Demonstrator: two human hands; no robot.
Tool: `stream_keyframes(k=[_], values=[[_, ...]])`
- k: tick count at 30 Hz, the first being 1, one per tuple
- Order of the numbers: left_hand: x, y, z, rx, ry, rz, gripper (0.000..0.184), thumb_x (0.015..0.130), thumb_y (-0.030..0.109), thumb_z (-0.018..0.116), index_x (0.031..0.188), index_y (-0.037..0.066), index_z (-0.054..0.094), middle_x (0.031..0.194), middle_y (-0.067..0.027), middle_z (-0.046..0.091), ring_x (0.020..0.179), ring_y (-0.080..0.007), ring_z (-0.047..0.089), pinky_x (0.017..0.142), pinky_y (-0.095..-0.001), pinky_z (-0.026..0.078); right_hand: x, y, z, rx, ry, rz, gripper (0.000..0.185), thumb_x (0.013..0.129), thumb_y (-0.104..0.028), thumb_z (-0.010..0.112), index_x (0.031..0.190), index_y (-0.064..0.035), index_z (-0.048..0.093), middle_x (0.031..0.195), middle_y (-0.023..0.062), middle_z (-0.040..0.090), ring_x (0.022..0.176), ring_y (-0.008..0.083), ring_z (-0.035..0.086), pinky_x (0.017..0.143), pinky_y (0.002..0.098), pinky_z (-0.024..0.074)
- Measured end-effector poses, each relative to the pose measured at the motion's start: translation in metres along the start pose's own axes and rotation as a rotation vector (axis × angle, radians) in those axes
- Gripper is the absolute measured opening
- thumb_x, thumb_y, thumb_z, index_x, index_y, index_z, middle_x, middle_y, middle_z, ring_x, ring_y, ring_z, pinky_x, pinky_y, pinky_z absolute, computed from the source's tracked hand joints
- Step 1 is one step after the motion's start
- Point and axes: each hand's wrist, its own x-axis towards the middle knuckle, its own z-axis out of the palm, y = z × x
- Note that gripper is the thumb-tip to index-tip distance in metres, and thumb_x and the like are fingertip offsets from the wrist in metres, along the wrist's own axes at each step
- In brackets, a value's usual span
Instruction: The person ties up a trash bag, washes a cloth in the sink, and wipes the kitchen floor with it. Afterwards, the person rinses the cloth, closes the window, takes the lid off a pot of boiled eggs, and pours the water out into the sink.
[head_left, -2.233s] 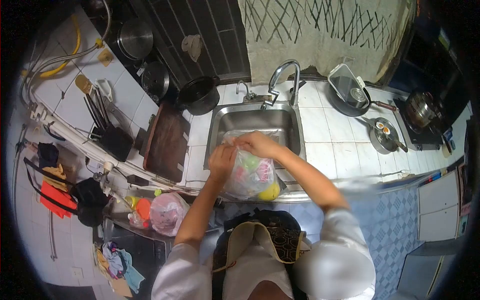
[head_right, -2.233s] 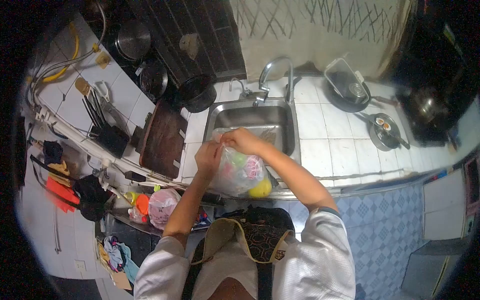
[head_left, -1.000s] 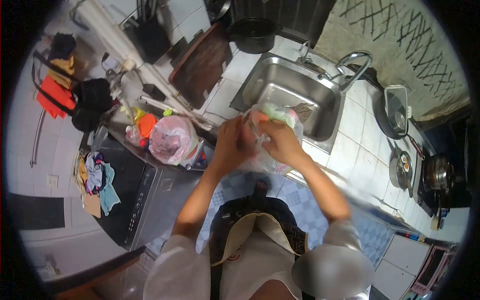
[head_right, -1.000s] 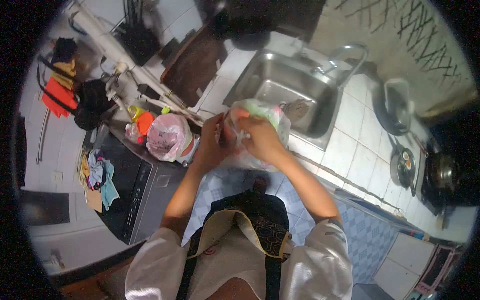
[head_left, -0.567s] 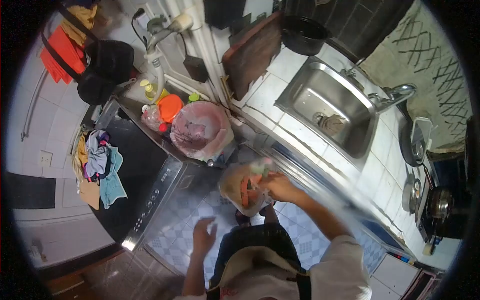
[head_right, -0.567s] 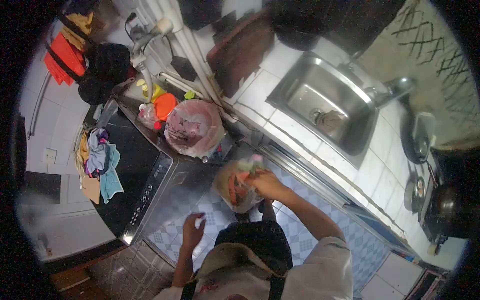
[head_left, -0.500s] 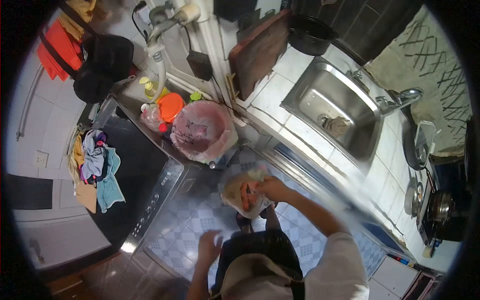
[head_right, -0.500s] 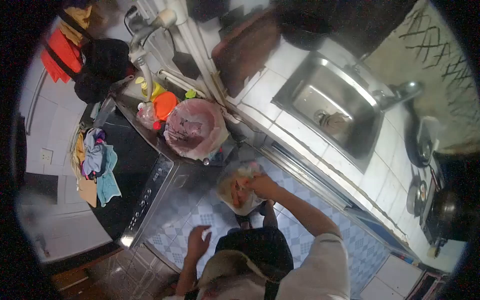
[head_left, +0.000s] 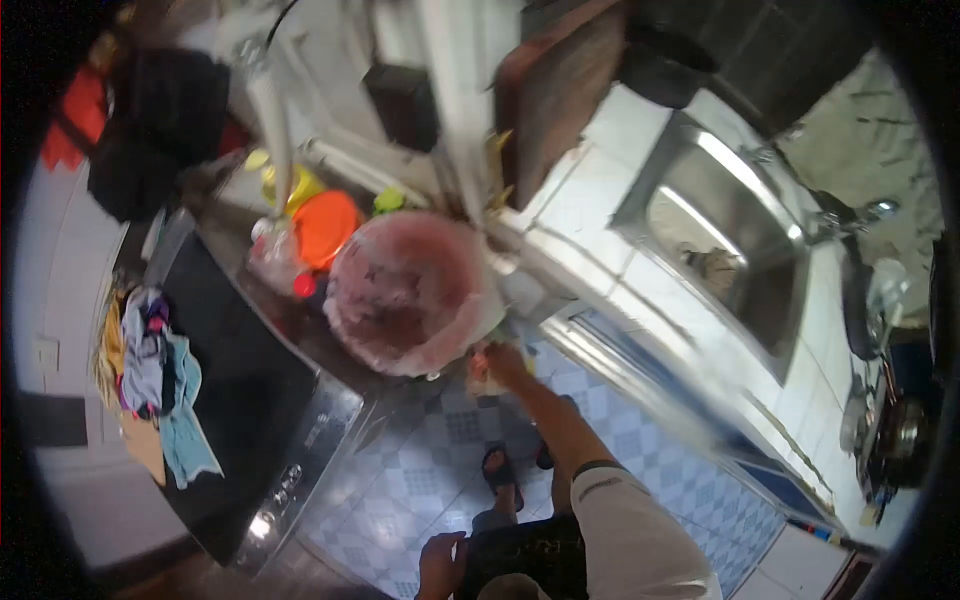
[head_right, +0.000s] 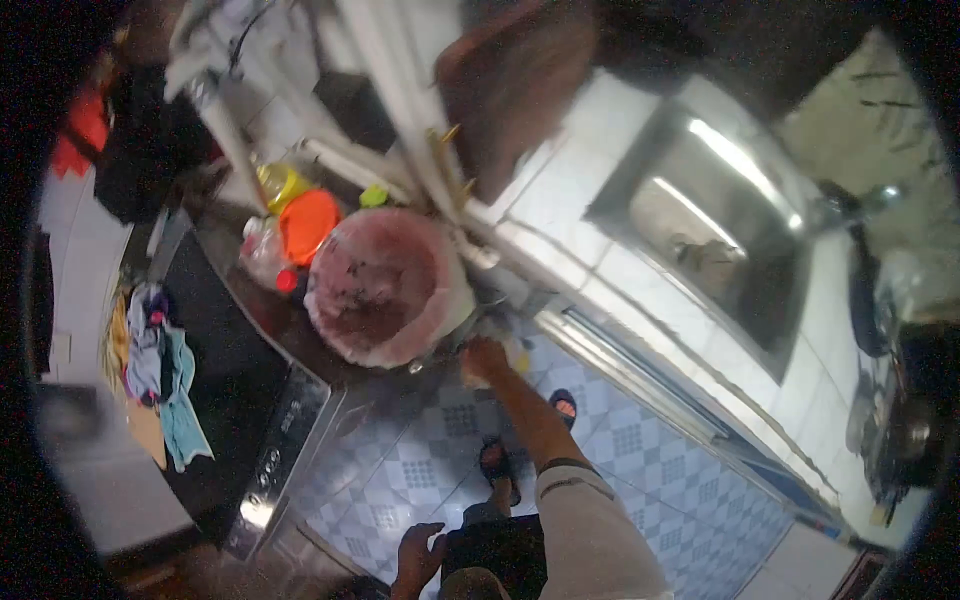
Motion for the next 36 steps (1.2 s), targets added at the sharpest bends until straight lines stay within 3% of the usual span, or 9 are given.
stream_keyframes(k=[4,9,17,20,22,23,26,28,36], values=[[0.025,0.014,-0.002,0.058,0.068,0.199,0.019,0.07,0.008,0.059,0.089,0.003,0.058,0.085,-0.0133,0.058,0.081,-0.0285,0.054,0.074,-0.0368,0.043,-0.077,0.001,-0.027,0.064,-0.135,-0.273,0.013,0.07,-0.011,0.051,0.082,-0.0068,0.055,0.083,0.0136,0.057,0.077,0.031,0.055,0.065,0.0398,0.0442],[0.074,0.085,-0.021,0.104,0.052,0.409,0.018,0.071,0.009,0.056,0.088,0.004,0.057,0.085,-0.0129,0.057,0.081,-0.0301,0.053,0.072,-0.0378,0.041,-0.212,0.017,-0.175,0.379,0.203,0.021,0.011,0.072,-0.013,0.051,0.081,-0.0081,0.056,0.081,0.0109,0.056,0.081,0.0303,0.053,0.068,0.0375,0.0432],[0.159,0.26,0.016,-0.034,-0.002,0.602,0.009,0.074,0.006,0.055,0.082,0.004,0.058,0.079,-0.0127,0.058,0.076,-0.0285,0.055,0.072,-0.0354,0.041,-0.316,0.239,-0.33,0.939,1.204,0.473,0.012,0.08,-0.01,0.052,0.076,0.0,0.058,0.078,0.0071,0.06,0.061,0.0088,0.051,0.055,0.0218,0.041],[0.182,0.343,0.05,-0.006,-0.061,0.623,0.01,0.076,0.009,0.053,0.081,0.003,0.06,0.078,-0.0118,0.06,0.077,-0.0253,0.056,0.071,-0.033,0.042,-0.306,0.341,-0.388,0.822,1.505,0.506,0.019,0.082,-0.016,0.052,0.079,0.0018,0.058,0.061,-0.0011,0.049,0.055,0.0045,0.042,0.049,0.0172,0.0335],[0.206,0.384,0.082,-0.245,-0.21,0.411,0.013,0.078,0.012,0.053,0.084,0.003,0.06,0.077,-0.0103,0.06,0.074,-0.0202,0.057,0.068,-0.0311,0.043,-0.293,0.422,-0.414,1.063,1.531,0.582,0.019,0.082,-0.018,0.052,0.078,-0.0007,0.059,0.064,-0.0002,0.052,0.058,0.0052,0.045,0.051,0.0186,0.0364],[0.23,0.385,0.106,-0.243,-0.211,0.471,0.014,0.079,0.013,0.052,0.086,0.003,0.06,0.076,-0.0086,0.06,0.072,-0.0174,0.057,0.066,-0.0293,0.043,-0.282,0.467,-0.421,0.873,1.631,0.533,0.018,0.081,-0.019,0.052,0.079,-0.0021,0.059,0.067,0.0005,0.054,0.059,0.0061,0.047,0.051,0.0195,0.0383],[0.291,0.401,0.166,-0.576,-0.335,0.373,0.019,0.082,0.018,0.05,0.088,0.004,0.061,0.075,-0.0017,0.06,0.07,-0.0106,0.054,0.063,-0.0252,0.042,-0.262,0.535,-0.468,1.216,1.641,0.486,0.018,0.08,-0.023,0.053,0.08,-0.0055,0.058,0.068,0.0017,0.055,0.06,0.0082,0.05,0.051,0.0209,0.0412],[0.311,0.445,0.177,-0.618,-0.422,0.064,0.022,0.081,0.021,0.051,0.092,0.004,0.06,0.081,-0.0003,0.058,0.074,-0.0106,0.053,0.066,-0.0252,0.042,-0.253,0.559,-0.496,1.222,1.58,0.508,0.015,0.08,-0.02,0.052,0.078,-0.0061,0.057,0.066,0.0012,0.054,0.057,0.009,0.05,0.05,0.021,0.0413],[0.418,0.528,0.241,-0.795,-0.708,-0.212,0.025,0.08,0.022,0.052,0.099,0.006,0.052,0.088,-0.0059,0.055,0.078,-0.0139,0.053,0.066,-0.0297,0.046,-0.245,0.584,-0.531,1.359,1.36,0.592,0.013,0.077,-0.004,0.048,0.075,0.0035,0.059,0.061,0.0045,0.055,0.052,0.0102,0.048,0.047,0.0219,0.038]])
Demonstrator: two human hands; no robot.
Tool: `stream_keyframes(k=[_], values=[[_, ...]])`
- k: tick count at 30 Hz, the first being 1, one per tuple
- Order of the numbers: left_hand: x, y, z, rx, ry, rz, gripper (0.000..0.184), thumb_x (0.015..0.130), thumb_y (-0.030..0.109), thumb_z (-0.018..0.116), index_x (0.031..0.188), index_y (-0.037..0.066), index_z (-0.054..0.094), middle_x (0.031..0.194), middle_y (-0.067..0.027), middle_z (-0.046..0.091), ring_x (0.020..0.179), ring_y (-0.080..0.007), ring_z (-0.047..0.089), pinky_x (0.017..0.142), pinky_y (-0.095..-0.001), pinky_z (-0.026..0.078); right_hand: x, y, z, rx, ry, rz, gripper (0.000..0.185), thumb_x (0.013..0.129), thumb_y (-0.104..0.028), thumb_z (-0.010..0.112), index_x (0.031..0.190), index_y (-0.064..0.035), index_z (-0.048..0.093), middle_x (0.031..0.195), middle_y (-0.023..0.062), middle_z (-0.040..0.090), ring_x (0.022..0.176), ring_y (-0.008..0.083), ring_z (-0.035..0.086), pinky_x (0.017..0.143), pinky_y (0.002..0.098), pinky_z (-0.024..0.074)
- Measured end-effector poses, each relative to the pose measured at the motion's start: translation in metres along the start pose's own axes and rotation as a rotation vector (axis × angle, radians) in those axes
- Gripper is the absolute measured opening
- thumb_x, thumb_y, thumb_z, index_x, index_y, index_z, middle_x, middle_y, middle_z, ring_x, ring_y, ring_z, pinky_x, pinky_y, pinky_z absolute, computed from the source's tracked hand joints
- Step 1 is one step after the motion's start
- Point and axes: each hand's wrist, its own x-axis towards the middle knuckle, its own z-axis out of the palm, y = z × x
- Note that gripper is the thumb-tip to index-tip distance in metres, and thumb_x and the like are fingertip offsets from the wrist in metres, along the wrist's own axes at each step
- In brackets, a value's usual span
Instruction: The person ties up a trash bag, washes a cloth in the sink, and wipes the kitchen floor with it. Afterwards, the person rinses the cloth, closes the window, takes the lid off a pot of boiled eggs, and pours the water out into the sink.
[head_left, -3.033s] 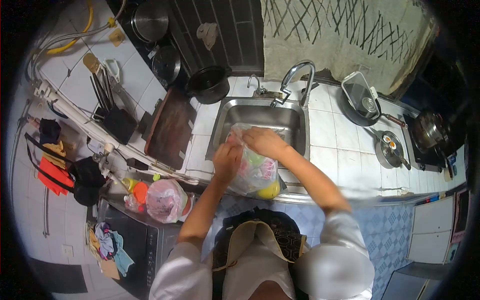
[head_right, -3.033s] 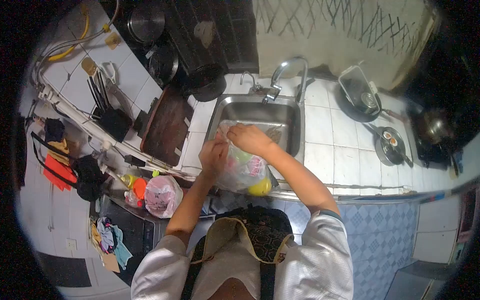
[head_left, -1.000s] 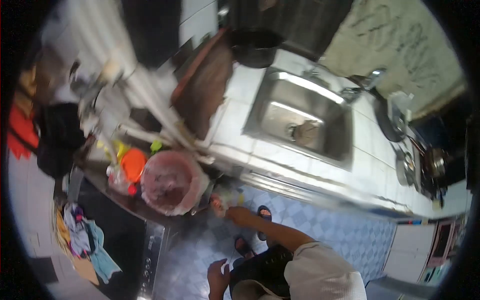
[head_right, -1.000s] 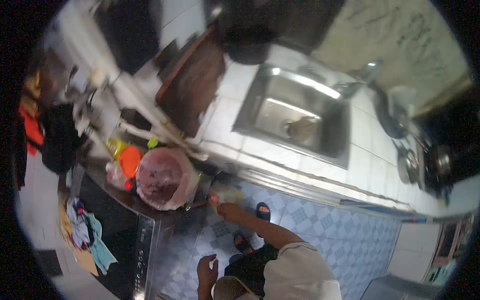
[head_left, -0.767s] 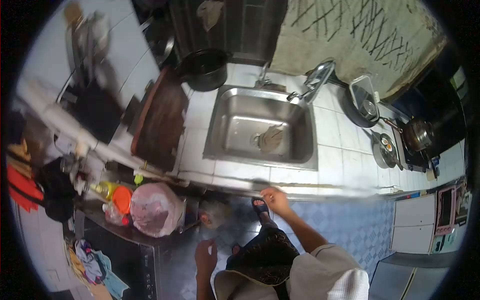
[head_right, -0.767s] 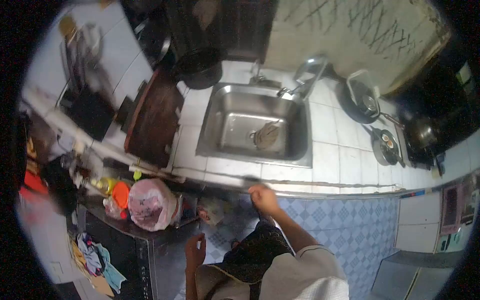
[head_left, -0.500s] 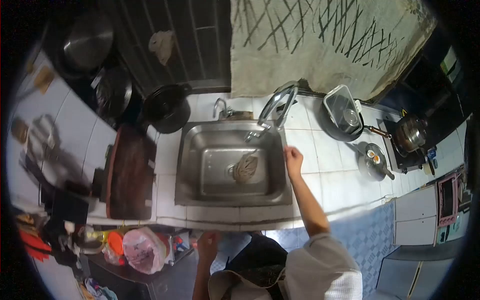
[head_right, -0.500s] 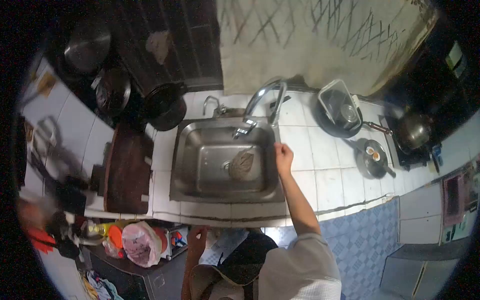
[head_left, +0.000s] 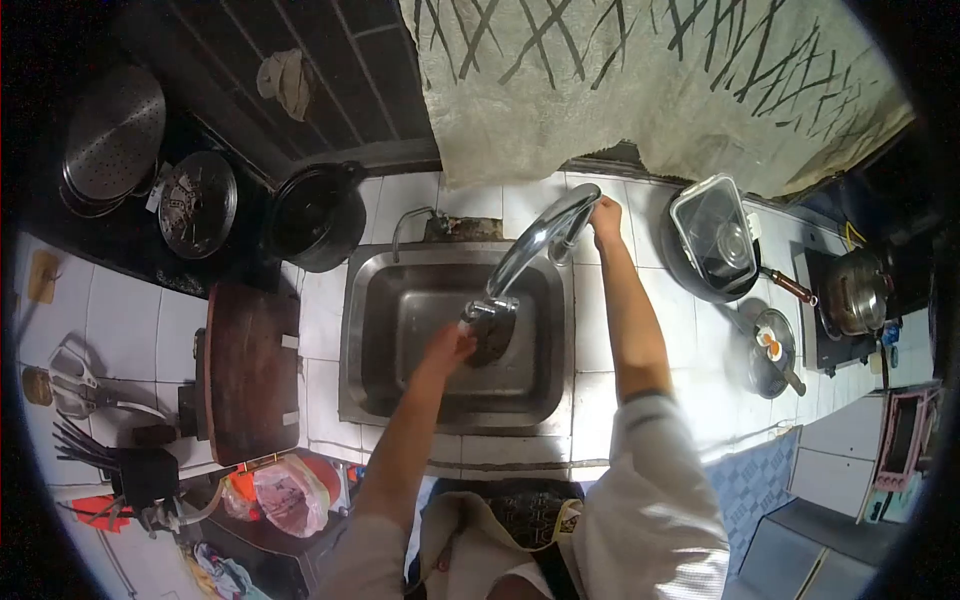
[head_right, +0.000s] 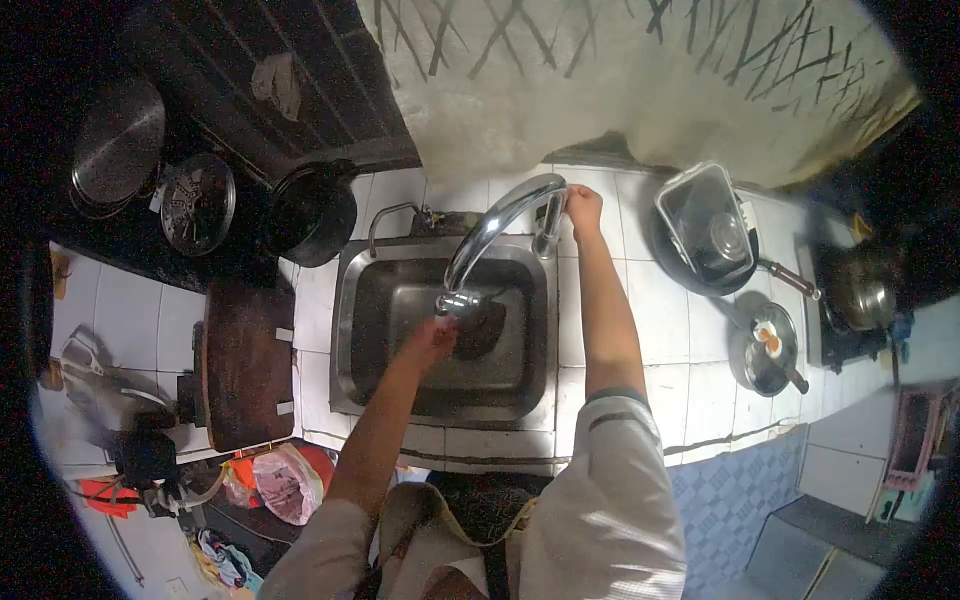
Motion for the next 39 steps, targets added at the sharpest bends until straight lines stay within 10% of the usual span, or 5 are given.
stream_keyframes(k=[11,19,28,30,39], values=[[0.082,-0.04,-0.01,0.123,-0.551,0.336,0.037,0.069,0.009,0.066,0.103,0.009,0.051,0.089,-0.0034,0.055,0.082,-0.0131,0.052,0.071,-0.0253,0.045,-0.2,0.118,0.096,0.497,0.102,0.239,0.016,0.083,-0.012,0.044,0.089,-0.002,0.054,0.082,0.0071,0.057,0.074,0.0128,0.052,0.066,0.0268,0.0422],[-0.001,0.01,-0.005,-0.194,-0.18,-0.296,0.034,0.085,0.037,0.042,0.105,0.012,0.051,0.088,-0.0028,0.055,0.077,-0.0138,0.052,0.067,-0.028,0.044,-0.203,0.282,0.195,0.152,0.087,0.483,0.028,0.076,-0.023,0.054,0.095,-0.0025,0.051,0.084,0.0087,0.054,0.076,0.02,0.053,0.068,0.0332,0.0431],[0.12,-0.043,-0.097,1.215,0.02,0.435,0.025,0.082,0.019,0.044,0.097,0.001,0.054,0.096,-0.0142,0.058,0.085,-0.0265,0.056,0.072,-0.0337,0.043,-0.242,0.164,0.175,-0.303,-0.004,0.595,0.033,0.075,-0.023,0.054,0.098,0.0008,0.052,0.087,0.017,0.054,0.082,0.0278,0.054,0.069,0.0384,0.044],[0.089,-0.019,-0.077,1.081,-0.21,0.431,0.031,0.083,0.026,0.042,0.098,0.002,0.054,0.091,-0.0126,0.059,0.082,-0.0237,0.056,0.074,-0.0342,0.042,-0.242,0.215,0.185,1.022,0.486,0.662,0.032,0.079,-0.022,0.045,0.098,0.003,0.052,0.089,0.0179,0.054,0.084,0.0287,0.053,0.069,0.0409,0.0439],[0.043,0.017,-0.048,1.565,-0.338,0.449,0.013,0.077,0.007,0.052,0.086,0.001,0.059,0.077,-0.0075,0.061,0.07,-0.0154,0.057,0.063,-0.0298,0.044,-0.249,0.202,0.175,1.204,0.485,0.953,0.029,0.077,-0.019,0.036,0.089,0.0007,0.053,0.085,0.0126,0.055,0.077,0.0271,0.053,0.068,0.0405,0.0437]])
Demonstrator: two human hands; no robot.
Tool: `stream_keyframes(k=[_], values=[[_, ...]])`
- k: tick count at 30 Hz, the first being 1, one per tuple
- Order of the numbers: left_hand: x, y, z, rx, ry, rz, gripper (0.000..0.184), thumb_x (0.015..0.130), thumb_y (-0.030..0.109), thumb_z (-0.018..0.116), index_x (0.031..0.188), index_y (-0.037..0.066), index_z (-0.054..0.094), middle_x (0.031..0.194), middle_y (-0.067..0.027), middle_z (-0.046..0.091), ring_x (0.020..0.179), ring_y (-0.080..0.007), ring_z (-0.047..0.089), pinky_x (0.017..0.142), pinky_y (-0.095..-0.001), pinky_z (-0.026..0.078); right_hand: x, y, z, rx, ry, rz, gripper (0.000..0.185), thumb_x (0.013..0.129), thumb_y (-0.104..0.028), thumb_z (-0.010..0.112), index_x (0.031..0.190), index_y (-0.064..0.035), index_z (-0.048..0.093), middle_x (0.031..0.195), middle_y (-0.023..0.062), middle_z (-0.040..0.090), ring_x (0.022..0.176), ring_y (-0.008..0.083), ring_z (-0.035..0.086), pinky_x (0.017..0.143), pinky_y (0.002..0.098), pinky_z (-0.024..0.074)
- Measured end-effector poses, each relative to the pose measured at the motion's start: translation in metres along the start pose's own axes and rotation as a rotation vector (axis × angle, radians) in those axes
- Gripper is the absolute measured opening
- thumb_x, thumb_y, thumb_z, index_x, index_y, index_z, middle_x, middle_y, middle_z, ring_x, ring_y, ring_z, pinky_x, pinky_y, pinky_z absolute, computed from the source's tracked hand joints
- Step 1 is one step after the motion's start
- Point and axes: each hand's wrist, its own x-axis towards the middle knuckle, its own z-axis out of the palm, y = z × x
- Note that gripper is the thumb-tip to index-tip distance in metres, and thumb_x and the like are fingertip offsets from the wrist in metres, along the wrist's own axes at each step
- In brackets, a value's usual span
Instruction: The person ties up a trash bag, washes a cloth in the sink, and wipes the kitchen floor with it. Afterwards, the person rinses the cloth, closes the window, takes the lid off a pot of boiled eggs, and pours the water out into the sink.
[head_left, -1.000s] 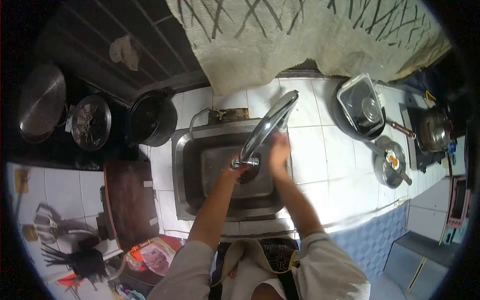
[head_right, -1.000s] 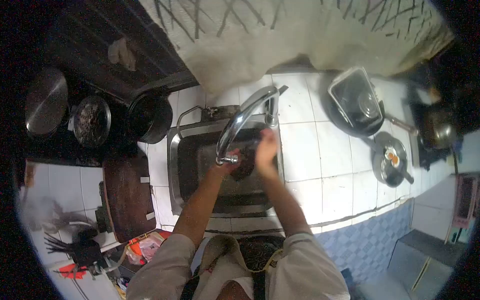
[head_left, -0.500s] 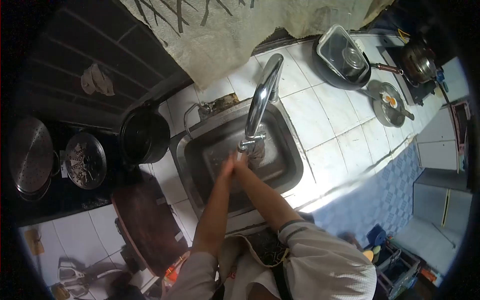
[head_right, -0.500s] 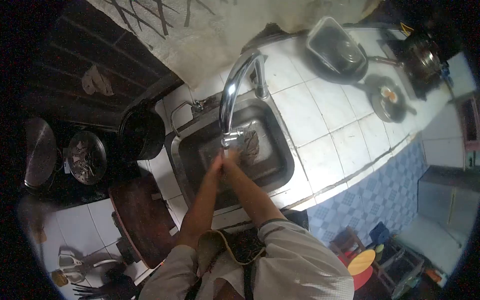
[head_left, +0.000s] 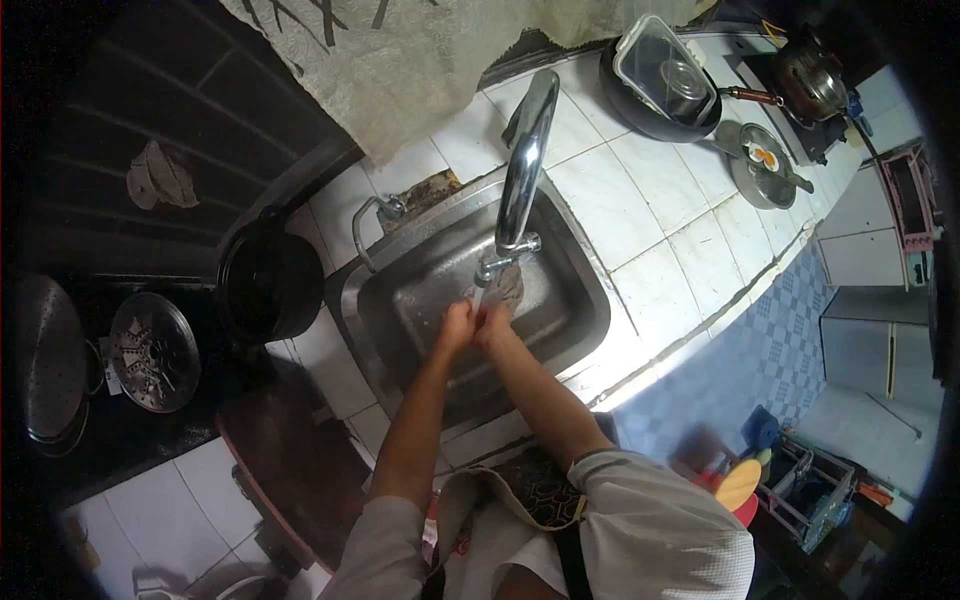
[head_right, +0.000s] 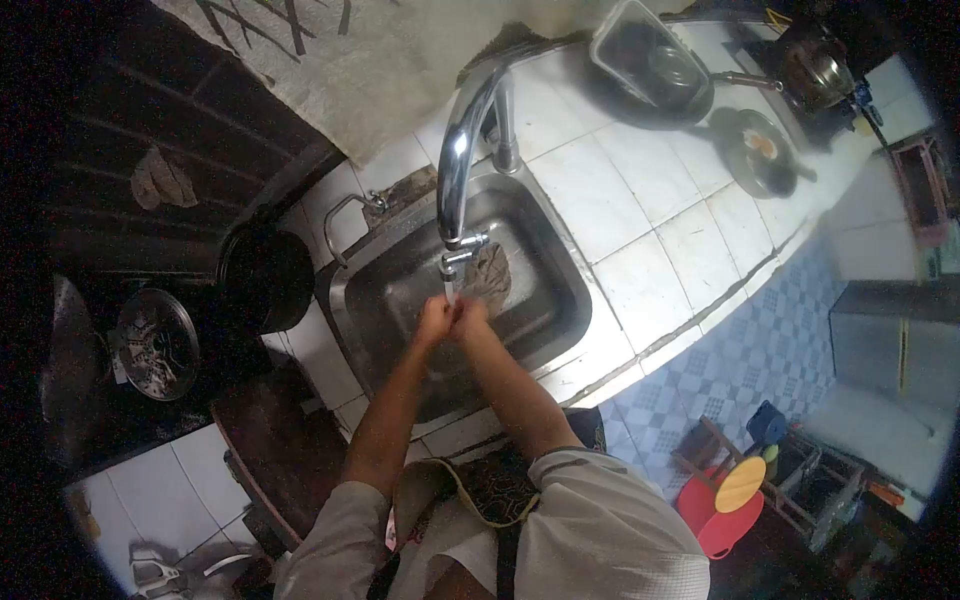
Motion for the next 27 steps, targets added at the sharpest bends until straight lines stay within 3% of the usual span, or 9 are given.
stream_keyframes(k=[4,7,9,11,14,15,19,23,27], values=[[0.005,-0.026,0.007,-0.429,0.11,0.081,0.012,0.076,0.01,0.057,0.085,0.002,0.06,0.077,-0.0044,0.062,0.068,-0.0136,0.057,0.061,-0.0281,0.045,0.012,0.007,-0.01,-0.102,-0.318,-0.175,0.027,0.076,-0.023,0.043,0.088,-0.0014,0.054,0.086,0.0102,0.055,0.078,0.0257,0.053,0.068,0.039,0.0436],[0.005,-0.044,0.012,-0.762,0.117,-0.163,0.016,0.075,0.011,0.057,0.087,0.002,0.059,0.079,-0.0104,0.062,0.075,-0.0174,0.059,0.068,-0.029,0.046,0.019,0.002,-0.008,-0.323,-0.015,-0.217,0.027,0.075,-0.026,0.049,0.094,-0.0069,0.055,0.089,0.0116,0.056,0.083,0.0266,0.053,0.073,0.0394,0.0424],[0.004,-0.084,0.042,-0.487,0.453,-0.003,0.014,0.078,0.01,0.054,0.088,0.003,0.06,0.081,-0.0088,0.062,0.077,-0.0147,0.058,0.072,-0.0278,0.045,0.066,-0.015,-0.036,-1.513,0.299,-0.864,0.03,0.074,-0.029,0.054,0.101,-0.0147,0.054,0.108,0.0151,0.048,0.097,0.0305,0.047,0.08,0.0403,0.0403],[-0.016,-0.081,0.032,-0.549,0.416,-0.083,0.016,0.079,0.011,0.053,0.091,0.001,0.059,0.084,-0.0078,0.062,0.078,-0.0142,0.057,0.073,-0.0281,0.044,0.04,-0.015,-0.029,-1.78,0.605,-0.983,0.038,0.074,-0.03,0.054,0.111,-0.0214,0.048,0.126,0.0159,0.03,0.113,0.0358,0.032,0.087,0.0426,0.0367],[-0.046,-0.089,0.021,-0.56,0.394,-0.295,0.018,0.08,0.011,0.052,0.094,0.001,0.058,0.088,-0.0076,0.061,0.082,-0.0157,0.056,0.076,-0.0274,0.042,0.073,-0.022,-0.026,-1.735,0.492,-0.928,0.058,0.071,-0.029,0.057,0.123,-0.0143,0.034,0.13,0.0172,0.02,0.116,0.0372,0.027,0.092,0.0444,0.0294],[-0.057,-0.086,0.016,-0.573,0.408,-0.327,0.018,0.081,0.01,0.051,0.095,0.002,0.058,0.09,-0.0078,0.06,0.084,-0.0154,0.056,0.077,-0.0267,0.042,0.076,-0.019,-0.017,-2.024,0.612,-1.067,0.066,0.068,-0.025,0.06,0.126,-0.0145,0.03,0.128,0.0205,0.021,0.117,0.0382,0.024,0.093,0.0454,0.026],[-0.087,-0.061,-0.011,-0.636,0.39,-0.625,0.018,0.082,0.008,0.048,0.096,0.002,0.058,0.094,-0.0078,0.059,0.088,-0.0152,0.054,0.079,-0.0252,0.04,0.112,0.019,0.011,-2.096,0.559,-0.963,0.056,0.073,-0.028,0.051,0.125,-0.0175,0.034,0.135,0.0123,0.02,0.119,0.0397,0.02,0.093,0.054,0.0197],[-0.1,-0.092,0.009,-0.799,0.477,-0.623,0.018,0.082,0.008,0.049,0.095,0.001,0.058,0.092,-0.0076,0.06,0.085,-0.0148,0.054,0.078,-0.0255,0.04,0.124,0.075,0.007,-2.197,0.366,-1.042,0.052,0.075,-0.029,0.049,0.125,-0.0227,0.034,0.136,0.0071,0.019,0.121,0.0393,0.019,0.094,0.0555,0.0184],[-0.097,-0.086,0.005,-0.652,0.494,-0.597,0.017,0.081,0.008,0.049,0.093,0.001,0.06,0.088,-0.0083,0.061,0.082,-0.0144,0.056,0.076,-0.0255,0.041,0.097,0.079,-0.032,-2.517,-0.262,-1.278,0.048,0.075,-0.031,0.049,0.121,-0.0237,0.04,0.134,0.0105,0.023,0.12,0.0383,0.022,0.093,0.0559,0.0198]])
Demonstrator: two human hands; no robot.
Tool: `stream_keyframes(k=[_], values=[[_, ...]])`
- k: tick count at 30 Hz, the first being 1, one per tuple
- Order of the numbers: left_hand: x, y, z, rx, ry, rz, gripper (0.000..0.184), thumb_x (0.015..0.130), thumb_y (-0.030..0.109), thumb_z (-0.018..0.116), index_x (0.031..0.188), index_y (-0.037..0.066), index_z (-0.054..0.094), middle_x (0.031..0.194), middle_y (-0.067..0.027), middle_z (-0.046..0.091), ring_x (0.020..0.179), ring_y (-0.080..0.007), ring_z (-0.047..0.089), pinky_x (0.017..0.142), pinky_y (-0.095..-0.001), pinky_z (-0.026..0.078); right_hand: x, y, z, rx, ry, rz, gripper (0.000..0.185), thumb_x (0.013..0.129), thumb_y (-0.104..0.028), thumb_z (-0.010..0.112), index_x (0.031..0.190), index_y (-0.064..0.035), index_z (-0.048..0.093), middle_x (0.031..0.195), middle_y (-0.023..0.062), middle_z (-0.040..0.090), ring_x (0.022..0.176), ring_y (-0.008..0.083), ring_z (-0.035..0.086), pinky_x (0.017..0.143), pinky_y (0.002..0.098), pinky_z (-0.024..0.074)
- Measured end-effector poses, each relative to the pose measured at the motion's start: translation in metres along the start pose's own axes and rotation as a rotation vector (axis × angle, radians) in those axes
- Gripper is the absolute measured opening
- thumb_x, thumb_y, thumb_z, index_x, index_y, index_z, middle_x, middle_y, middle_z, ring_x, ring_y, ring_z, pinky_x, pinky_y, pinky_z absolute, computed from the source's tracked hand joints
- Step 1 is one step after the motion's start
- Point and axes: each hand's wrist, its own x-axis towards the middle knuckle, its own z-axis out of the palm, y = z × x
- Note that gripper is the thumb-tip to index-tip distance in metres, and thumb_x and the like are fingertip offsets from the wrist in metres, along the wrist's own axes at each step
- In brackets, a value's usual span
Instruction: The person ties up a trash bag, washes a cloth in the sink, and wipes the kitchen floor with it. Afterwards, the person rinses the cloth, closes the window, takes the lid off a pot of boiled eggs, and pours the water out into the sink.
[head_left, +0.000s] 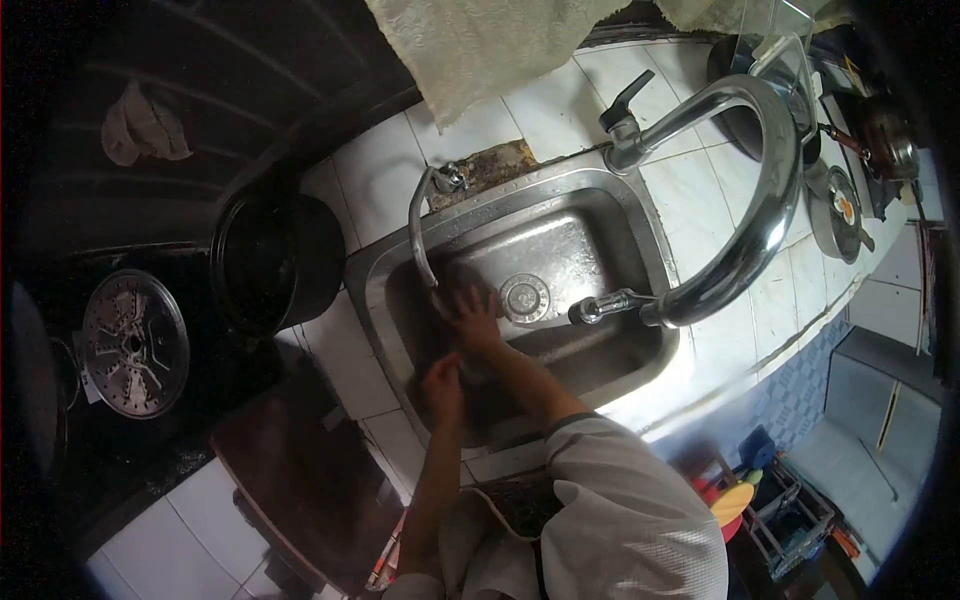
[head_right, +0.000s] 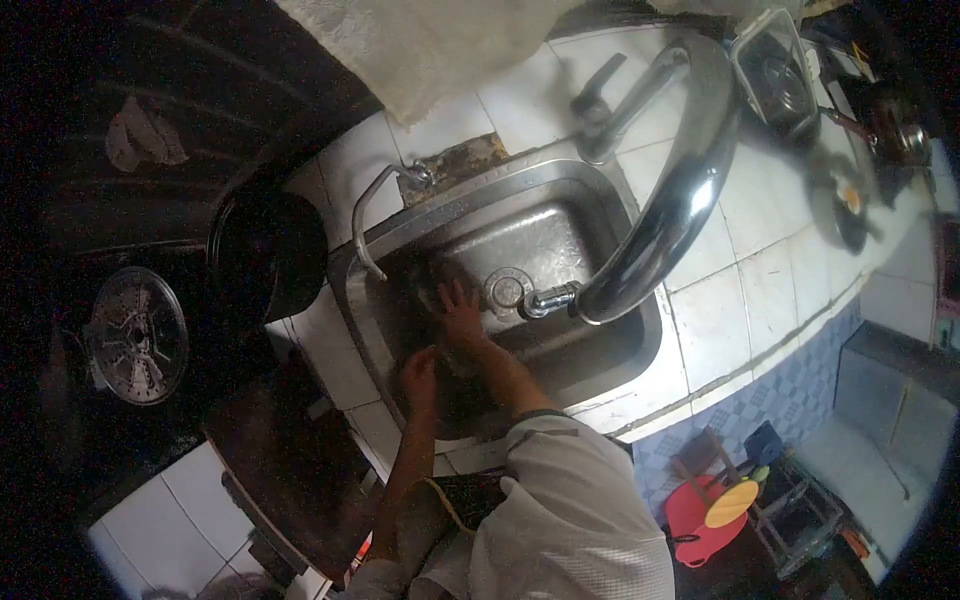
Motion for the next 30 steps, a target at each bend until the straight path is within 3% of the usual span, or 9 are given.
stream_keyframes(k=[1,4,8,12,18,22,24,28,30], values=[[-0.003,0.002,0.0,0.011,0.003,0.002,0.017,0.08,0.008,0.049,0.092,0.001,0.06,0.087,-0.0086,0.061,0.081,-0.0143,0.056,0.076,-0.0254,0.041,-0.011,0.011,0.0,-0.053,-0.057,-0.248,0.047,0.074,-0.03,0.05,0.12,-0.0219,0.041,0.132,0.0114,0.025,0.119,0.0373,0.026,0.093,0.0544,0.0237],[0.009,-0.029,0.009,-0.248,-0.057,0.143,0.017,0.081,0.007,0.047,0.09,0.0,0.06,0.087,-0.0091,0.061,0.081,-0.0146,0.056,0.075,-0.0258,0.042,0.001,0.058,-0.003,0.325,-0.148,-0.204,0.041,0.073,-0.024,0.05,0.113,-0.0172,0.045,0.121,0.0129,0.038,0.107,0.0351,0.04,0.085,0.0469,0.0369],[-0.01,-0.021,0.016,-0.022,-0.025,0.087,0.017,0.081,0.008,0.048,0.088,0.001,0.061,0.085,-0.0085,0.062,0.081,-0.0154,0.057,0.074,-0.0266,0.042,0.031,0.126,-0.012,0.022,0.234,-0.131,0.024,0.07,-0.015,0.05,0.092,-0.0073,0.051,0.09,0.011,0.049,0.079,0.0299,0.047,0.062,0.0404,0.0424],[-0.032,0.008,0.017,-0.015,-0.06,-0.037,0.016,0.078,0.009,0.049,0.089,0.003,0.06,0.088,-0.0088,0.06,0.086,-0.0175,0.054,0.081,-0.0296,0.038,0.009,0.147,-0.11,-0.343,0.161,0.088,0.02,0.081,-0.02,0.042,0.095,-0.0076,0.049,0.091,0.0136,0.049,0.084,0.031,0.048,0.069,0.0411,0.0408],[-0.025,-0.017,0.035,-0.153,-0.071,-0.037,0.018,0.076,0.006,0.046,0.086,0.004,0.062,0.083,-0.0051,0.061,0.08,-0.0153,0.056,0.074,-0.0267,0.041,-0.061,0.159,-0.025,-0.045,0.124,1.083,0.052,0.075,-0.027,0.049,0.119,-0.0041,0.031,0.101,0.0197,0.044,0.09,0.0393,0.047,0.076,0.0447,0.039],[-0.012,-0.018,0.031,-0.193,-0.138,-0.138,0.022,0.074,0.005,0.046,0.089,0.005,0.062,0.084,-0.003,0.059,0.077,-0.0135,0.053,0.071,-0.026,0.041,-0.02,0.092,0.013,0.313,0.522,2.032,0.033,0.082,-0.034,0.045,0.086,-0.003,0.057,0.092,0.0183,0.057,0.085,0.0263,0.058,0.067,0.0404,0.0451],[-0.009,-0.004,0.029,-0.254,-0.198,-0.225,0.024,0.074,0.006,0.045,0.093,0.005,0.06,0.086,-0.0031,0.058,0.078,-0.0138,0.053,0.071,-0.0255,0.041,-0.041,0.09,0.001,0.09,-0.432,0.55,0.035,0.079,-0.034,0.05,0.095,-0.0038,0.057,0.085,0.0158,0.06,0.082,0.0255,0.059,0.068,0.0393,0.0457],[-0.013,0.035,0.031,-0.283,-0.369,-0.306,0.032,0.077,0.012,0.044,0.106,0.006,0.053,0.094,-0.0039,0.055,0.082,-0.0147,0.051,0.074,-0.023,0.038,-0.035,0.053,-0.115,0.413,-0.153,0.707,0.036,0.076,-0.033,0.048,0.083,0.0009,0.057,0.085,0.0183,0.058,0.082,0.0316,0.055,0.072,0.0381,0.0429],[0.006,0.017,0.049,-0.345,-0.387,-0.223,0.034,0.078,0.019,0.046,0.109,0.007,0.051,0.095,-0.0042,0.053,0.083,-0.0149,0.049,0.076,-0.0249,0.037,-0.033,0.079,-0.116,0.541,-0.112,0.178,0.037,0.073,-0.032,0.056,0.089,0.0008,0.056,0.087,0.014,0.059,0.082,0.0265,0.056,0.072,0.0355,0.0435]])
